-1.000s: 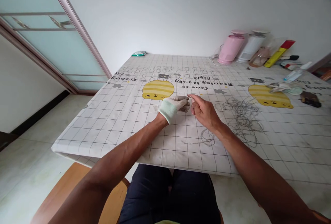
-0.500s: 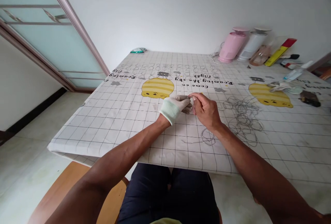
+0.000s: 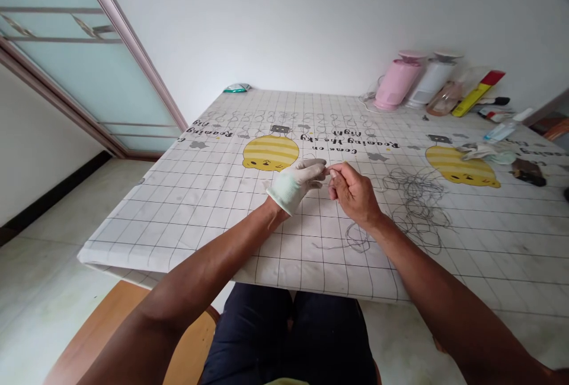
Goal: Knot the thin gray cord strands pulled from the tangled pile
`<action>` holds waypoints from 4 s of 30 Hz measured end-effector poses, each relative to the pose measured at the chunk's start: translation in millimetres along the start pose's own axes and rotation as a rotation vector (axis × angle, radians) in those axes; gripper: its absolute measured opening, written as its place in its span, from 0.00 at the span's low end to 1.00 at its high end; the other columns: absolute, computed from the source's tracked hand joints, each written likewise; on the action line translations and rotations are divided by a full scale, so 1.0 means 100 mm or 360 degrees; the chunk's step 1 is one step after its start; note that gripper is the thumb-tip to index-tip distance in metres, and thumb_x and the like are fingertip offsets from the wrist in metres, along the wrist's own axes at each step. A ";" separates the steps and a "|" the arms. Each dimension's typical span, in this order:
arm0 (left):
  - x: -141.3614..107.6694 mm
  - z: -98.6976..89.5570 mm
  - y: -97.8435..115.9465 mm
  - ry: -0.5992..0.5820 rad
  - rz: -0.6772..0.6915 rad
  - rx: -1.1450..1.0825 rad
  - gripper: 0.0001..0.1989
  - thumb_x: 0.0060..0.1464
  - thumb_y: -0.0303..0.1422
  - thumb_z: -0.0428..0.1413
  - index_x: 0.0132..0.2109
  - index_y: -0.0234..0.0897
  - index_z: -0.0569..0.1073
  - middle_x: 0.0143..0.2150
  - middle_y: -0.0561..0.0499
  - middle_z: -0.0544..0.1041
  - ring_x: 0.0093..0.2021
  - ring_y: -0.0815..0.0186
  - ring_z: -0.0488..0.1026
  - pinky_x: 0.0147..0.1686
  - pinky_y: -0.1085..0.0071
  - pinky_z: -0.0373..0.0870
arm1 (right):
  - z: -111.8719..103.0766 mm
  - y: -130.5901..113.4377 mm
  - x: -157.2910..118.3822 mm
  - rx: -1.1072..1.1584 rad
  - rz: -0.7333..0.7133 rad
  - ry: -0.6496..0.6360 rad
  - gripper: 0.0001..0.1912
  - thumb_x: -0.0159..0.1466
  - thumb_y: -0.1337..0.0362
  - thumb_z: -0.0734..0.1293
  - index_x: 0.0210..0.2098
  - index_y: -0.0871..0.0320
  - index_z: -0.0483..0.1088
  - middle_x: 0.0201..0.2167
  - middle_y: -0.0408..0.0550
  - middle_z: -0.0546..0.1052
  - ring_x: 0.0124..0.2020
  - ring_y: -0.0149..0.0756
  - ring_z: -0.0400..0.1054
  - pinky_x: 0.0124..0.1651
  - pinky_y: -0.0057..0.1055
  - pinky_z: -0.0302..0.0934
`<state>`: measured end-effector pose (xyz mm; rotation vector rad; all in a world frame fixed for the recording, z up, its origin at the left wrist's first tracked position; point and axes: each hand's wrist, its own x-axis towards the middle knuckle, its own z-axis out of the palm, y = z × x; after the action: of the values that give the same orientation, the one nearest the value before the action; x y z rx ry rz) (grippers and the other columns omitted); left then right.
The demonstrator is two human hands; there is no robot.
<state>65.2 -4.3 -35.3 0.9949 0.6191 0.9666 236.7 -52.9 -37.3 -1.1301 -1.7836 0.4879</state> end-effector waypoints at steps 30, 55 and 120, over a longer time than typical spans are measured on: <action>-0.10 0.28 -0.01 0.0408 0.0008 0.0595 0.09 0.61 0.37 0.62 0.42 0.37 0.85 0.37 0.48 0.84 0.33 0.67 0.79 0.29 0.74 0.73 | 0.06 0.09 0.06 -0.0210 0.0101 0.0418 0.18 0.80 0.49 0.57 0.48 0.53 0.73 0.20 0.40 0.73 0.21 0.35 0.71 0.29 0.31 0.65; -0.02 0.16 0.00 0.0366 -0.0086 0.0589 0.05 0.60 0.29 0.61 0.36 0.35 0.82 0.31 0.47 0.80 0.28 0.66 0.78 0.29 0.68 0.76 | 0.07 0.11 0.04 -0.0378 -0.0038 0.0173 0.24 0.80 0.48 0.55 0.48 0.55 0.76 0.23 0.44 0.76 0.24 0.37 0.71 0.34 0.34 0.64; -0.01 0.06 -0.36 0.0362 0.0247 0.1909 0.15 0.67 0.40 0.55 0.36 0.46 0.84 0.36 0.52 0.84 0.36 0.61 0.80 0.39 0.65 0.76 | -1.88 3.10 2.22 -0.0574 0.1635 0.0329 0.10 0.71 0.70 0.71 0.47 0.75 0.75 0.28 0.61 0.78 0.24 0.39 0.72 0.24 0.32 0.69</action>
<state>83.8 -15.1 -64.9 2.0144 1.3975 0.8081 518.5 264.2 -59.8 -2.2536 -1.0164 0.6066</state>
